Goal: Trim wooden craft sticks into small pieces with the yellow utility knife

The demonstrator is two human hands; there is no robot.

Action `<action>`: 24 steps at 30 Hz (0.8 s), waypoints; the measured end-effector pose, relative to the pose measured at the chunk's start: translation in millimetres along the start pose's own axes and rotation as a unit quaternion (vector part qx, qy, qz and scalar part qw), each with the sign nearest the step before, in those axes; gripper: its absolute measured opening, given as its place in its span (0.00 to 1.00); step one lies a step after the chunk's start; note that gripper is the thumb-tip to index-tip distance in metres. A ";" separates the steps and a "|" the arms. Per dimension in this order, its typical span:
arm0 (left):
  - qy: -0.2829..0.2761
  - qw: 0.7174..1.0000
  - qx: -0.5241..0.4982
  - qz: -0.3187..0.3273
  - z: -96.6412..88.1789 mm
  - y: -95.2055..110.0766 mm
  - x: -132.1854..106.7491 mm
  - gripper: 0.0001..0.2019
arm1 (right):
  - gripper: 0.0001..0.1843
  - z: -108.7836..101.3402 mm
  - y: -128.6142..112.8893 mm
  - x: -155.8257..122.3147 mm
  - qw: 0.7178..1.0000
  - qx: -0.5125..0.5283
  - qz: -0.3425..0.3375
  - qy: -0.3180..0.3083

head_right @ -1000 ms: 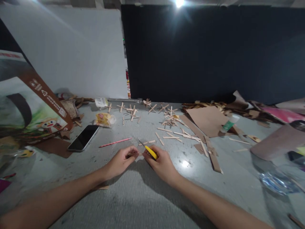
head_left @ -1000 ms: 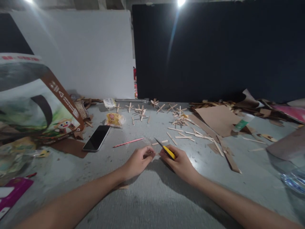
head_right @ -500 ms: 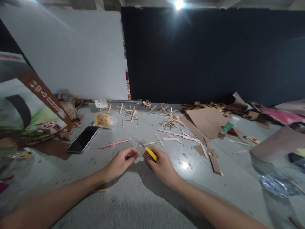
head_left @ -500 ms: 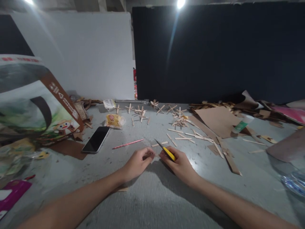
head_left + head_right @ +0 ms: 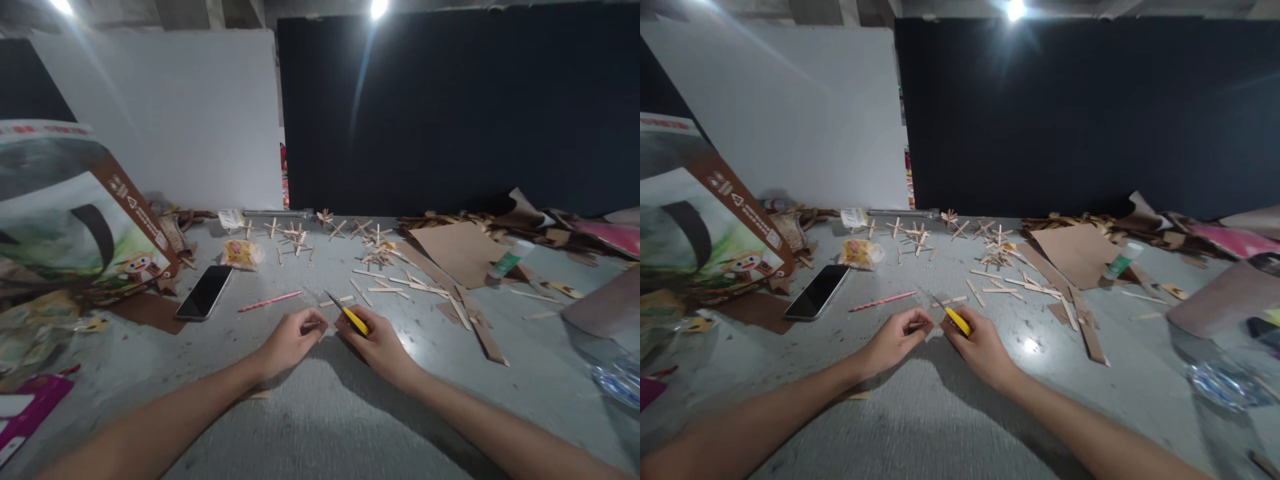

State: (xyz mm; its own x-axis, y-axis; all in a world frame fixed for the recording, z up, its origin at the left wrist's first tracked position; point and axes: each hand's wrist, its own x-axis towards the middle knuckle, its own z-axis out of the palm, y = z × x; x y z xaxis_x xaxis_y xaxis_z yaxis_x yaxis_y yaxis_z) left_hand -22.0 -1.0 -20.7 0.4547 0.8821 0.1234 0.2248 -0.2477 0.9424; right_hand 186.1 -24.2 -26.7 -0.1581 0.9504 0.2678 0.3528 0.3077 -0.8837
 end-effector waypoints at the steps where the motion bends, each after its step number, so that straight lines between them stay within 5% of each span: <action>1: 0.000 1.000 -0.001 0.000 0.1 -0.7 0.0 0.07 | 0.17 0.1 -0.1 0.0 1.000 0.001 0.000 0.001; 24: 0.002 0.999 -0.028 -0.038 0.2 -3.8 -1.0 0.13 | 0.17 0.8 -1.0 -0.2 1.000 0.005 0.003 -0.001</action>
State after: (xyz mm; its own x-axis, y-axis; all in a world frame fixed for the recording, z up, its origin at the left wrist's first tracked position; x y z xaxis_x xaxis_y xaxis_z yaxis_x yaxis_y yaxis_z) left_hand -23.2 -1.0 -24.5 0.4344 0.8992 0.0530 0.2103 -0.1585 0.9647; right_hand 185.1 -24.7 -26.2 -0.1578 0.9519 0.2627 0.3442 0.3023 -0.8889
